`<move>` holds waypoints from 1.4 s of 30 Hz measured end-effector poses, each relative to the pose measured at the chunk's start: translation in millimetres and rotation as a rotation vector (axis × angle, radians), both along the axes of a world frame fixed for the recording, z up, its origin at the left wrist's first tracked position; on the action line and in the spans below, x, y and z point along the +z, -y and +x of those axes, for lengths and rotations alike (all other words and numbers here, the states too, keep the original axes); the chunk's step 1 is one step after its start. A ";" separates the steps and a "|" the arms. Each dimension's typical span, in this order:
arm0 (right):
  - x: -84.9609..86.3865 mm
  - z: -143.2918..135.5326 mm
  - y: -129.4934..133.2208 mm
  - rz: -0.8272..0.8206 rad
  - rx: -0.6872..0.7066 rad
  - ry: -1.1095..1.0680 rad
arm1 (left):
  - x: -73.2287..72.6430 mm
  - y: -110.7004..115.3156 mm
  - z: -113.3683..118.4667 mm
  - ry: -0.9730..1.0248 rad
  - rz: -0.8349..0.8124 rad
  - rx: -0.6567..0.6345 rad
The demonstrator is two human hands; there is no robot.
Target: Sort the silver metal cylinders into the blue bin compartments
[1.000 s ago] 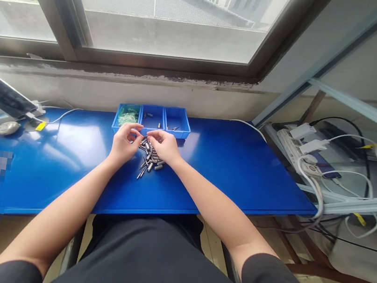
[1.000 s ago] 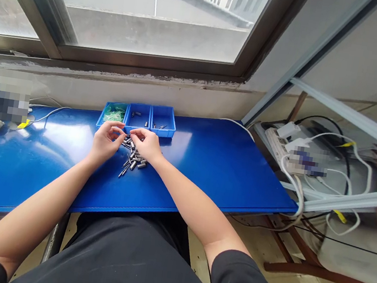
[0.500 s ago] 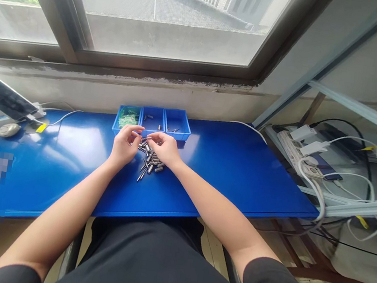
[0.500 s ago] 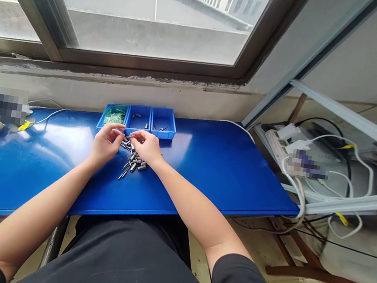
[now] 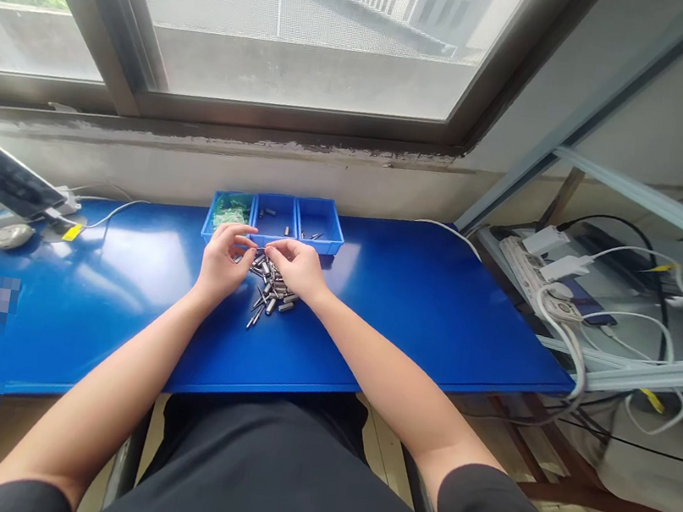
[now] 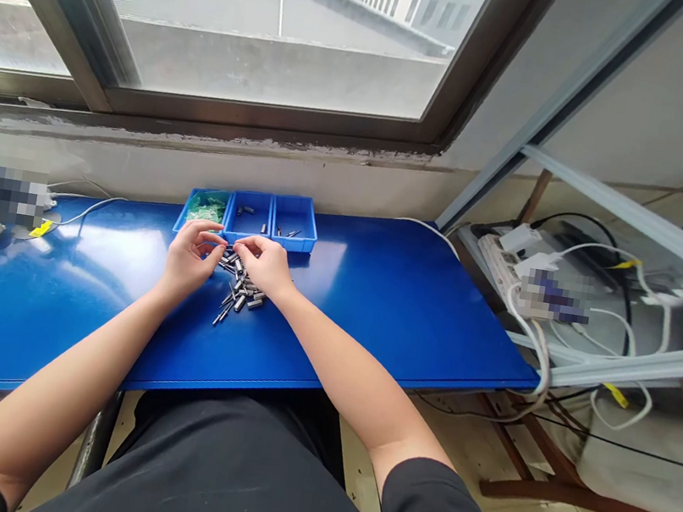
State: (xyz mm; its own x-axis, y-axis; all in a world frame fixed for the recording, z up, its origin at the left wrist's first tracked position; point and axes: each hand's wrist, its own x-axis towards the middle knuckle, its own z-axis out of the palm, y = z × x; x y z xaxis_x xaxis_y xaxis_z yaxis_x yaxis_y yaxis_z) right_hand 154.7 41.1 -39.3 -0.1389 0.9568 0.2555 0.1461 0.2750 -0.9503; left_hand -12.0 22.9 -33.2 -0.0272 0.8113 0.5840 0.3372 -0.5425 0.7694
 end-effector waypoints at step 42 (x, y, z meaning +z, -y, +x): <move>-0.9 -1.6 -0.1 0.000 -0.027 -0.058 | -1.6 -0.7 -1.1 -0.025 -0.091 0.006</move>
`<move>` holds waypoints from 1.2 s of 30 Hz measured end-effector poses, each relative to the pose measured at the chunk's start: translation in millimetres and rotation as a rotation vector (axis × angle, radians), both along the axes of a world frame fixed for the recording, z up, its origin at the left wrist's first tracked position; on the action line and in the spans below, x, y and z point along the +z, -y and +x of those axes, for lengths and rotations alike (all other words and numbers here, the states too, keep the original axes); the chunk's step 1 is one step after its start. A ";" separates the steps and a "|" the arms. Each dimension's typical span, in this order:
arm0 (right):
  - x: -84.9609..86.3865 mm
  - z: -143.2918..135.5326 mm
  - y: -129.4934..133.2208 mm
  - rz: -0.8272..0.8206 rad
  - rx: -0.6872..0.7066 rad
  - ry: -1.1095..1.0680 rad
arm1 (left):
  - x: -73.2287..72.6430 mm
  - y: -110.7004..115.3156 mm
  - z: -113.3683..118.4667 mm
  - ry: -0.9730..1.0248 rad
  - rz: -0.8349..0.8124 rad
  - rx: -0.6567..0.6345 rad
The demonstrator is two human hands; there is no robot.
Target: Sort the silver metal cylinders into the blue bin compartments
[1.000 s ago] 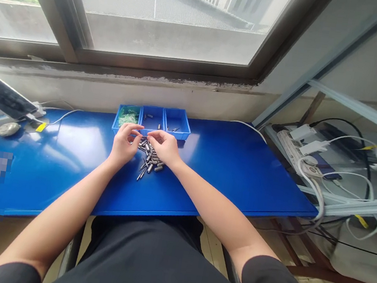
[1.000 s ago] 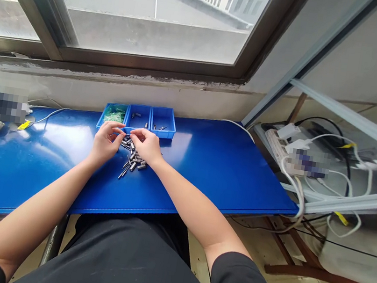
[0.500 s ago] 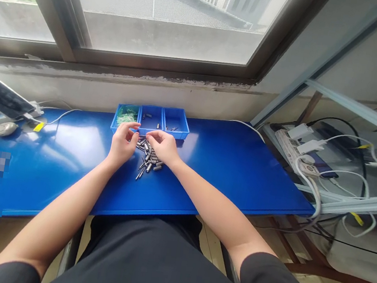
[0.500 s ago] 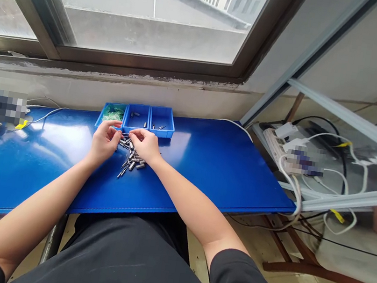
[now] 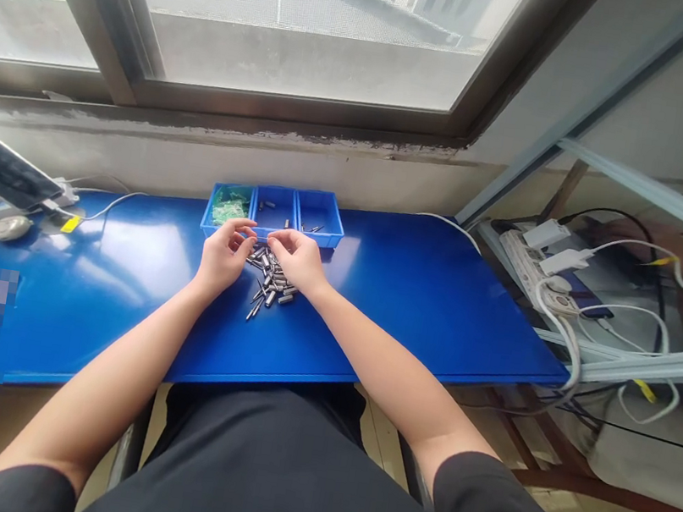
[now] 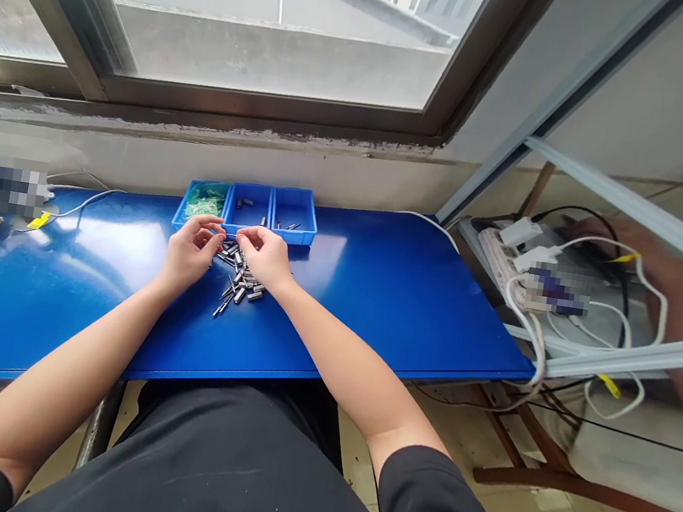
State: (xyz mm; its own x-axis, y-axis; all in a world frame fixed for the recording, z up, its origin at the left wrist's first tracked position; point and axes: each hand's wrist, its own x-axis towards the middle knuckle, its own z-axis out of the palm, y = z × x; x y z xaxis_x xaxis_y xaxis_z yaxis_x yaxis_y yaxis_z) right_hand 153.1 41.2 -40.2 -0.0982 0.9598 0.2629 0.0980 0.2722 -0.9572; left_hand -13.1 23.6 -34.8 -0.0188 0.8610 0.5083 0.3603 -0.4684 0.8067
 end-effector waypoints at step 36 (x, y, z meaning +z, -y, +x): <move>-1.3 -2.2 2.2 -0.044 0.039 -0.071 | 1.7 2.2 -1.8 0.010 -0.099 -0.039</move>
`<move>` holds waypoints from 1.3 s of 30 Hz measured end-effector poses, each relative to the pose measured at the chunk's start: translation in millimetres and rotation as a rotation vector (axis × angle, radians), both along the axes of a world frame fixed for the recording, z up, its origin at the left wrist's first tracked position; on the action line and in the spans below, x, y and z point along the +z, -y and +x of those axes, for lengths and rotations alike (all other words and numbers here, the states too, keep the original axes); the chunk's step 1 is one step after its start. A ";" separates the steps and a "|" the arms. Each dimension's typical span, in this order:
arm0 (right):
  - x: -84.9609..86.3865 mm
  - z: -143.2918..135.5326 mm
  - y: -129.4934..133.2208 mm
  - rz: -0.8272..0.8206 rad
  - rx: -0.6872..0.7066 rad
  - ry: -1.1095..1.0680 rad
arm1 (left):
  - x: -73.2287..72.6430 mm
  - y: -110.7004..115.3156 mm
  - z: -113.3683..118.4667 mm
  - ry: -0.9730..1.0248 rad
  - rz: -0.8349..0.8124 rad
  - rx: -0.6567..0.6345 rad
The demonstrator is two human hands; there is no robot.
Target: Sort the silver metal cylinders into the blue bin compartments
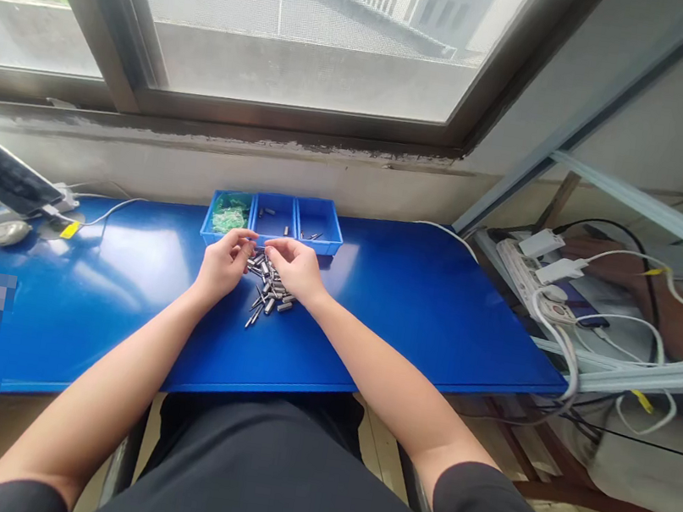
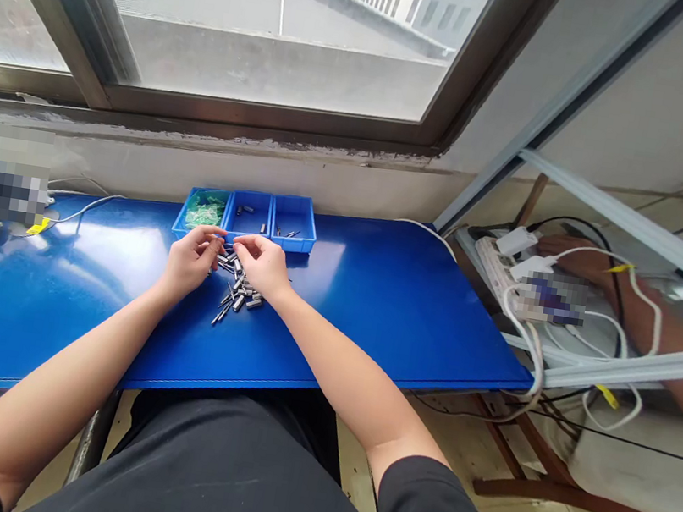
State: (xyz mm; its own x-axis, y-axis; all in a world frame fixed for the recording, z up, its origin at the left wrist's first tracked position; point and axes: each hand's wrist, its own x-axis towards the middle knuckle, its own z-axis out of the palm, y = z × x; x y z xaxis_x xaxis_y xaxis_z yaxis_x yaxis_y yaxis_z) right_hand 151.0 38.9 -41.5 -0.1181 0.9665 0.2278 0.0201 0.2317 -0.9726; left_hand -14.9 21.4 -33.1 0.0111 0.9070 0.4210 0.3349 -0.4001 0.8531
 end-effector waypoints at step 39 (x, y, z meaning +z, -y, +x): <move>2.9 0.4 0.6 0.022 0.057 -0.020 | -1.7 -1.2 -5.8 -0.213 -0.026 0.002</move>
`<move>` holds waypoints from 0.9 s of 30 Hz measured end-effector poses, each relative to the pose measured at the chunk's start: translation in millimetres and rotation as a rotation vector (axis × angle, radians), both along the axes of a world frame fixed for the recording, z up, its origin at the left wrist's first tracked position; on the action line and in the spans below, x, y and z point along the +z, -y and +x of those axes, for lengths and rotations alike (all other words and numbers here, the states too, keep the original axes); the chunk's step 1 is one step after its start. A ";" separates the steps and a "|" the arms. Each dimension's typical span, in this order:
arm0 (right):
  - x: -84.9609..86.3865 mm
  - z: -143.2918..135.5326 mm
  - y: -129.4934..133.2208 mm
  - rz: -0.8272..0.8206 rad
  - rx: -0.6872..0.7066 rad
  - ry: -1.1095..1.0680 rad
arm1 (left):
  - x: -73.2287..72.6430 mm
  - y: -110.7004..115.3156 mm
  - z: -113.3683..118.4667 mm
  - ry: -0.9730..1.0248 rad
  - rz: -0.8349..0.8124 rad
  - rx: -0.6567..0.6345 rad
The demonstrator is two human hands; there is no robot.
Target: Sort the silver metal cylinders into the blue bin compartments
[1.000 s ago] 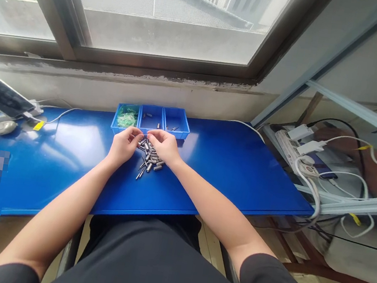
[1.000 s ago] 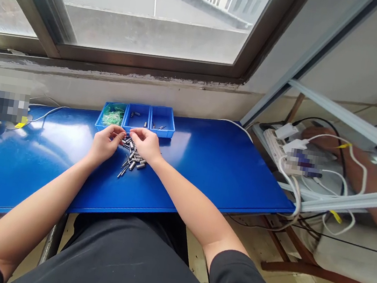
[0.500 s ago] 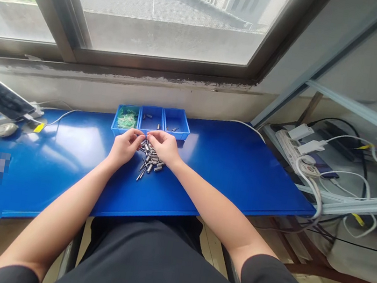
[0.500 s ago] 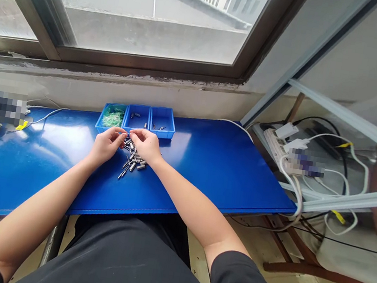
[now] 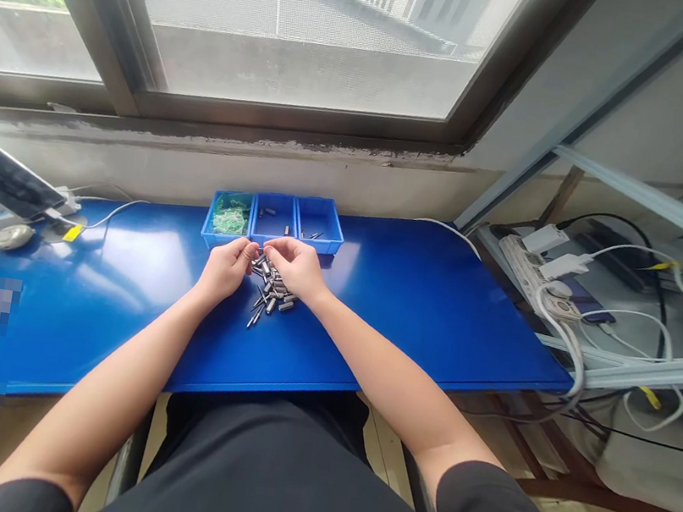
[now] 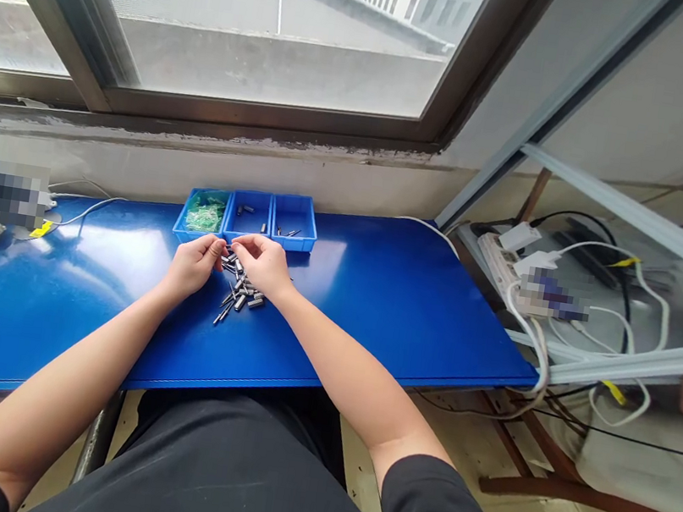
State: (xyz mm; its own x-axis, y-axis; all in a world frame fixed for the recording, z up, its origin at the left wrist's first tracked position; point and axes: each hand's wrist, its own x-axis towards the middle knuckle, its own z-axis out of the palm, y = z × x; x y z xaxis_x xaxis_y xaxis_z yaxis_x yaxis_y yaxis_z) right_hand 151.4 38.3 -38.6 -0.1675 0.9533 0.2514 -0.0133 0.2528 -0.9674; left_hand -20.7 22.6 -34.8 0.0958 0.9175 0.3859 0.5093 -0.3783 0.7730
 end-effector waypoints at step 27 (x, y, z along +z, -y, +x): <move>-1.6 -0.7 1.3 0.033 -0.063 0.041 | -0.2 2.0 2.6 -0.013 -0.002 0.044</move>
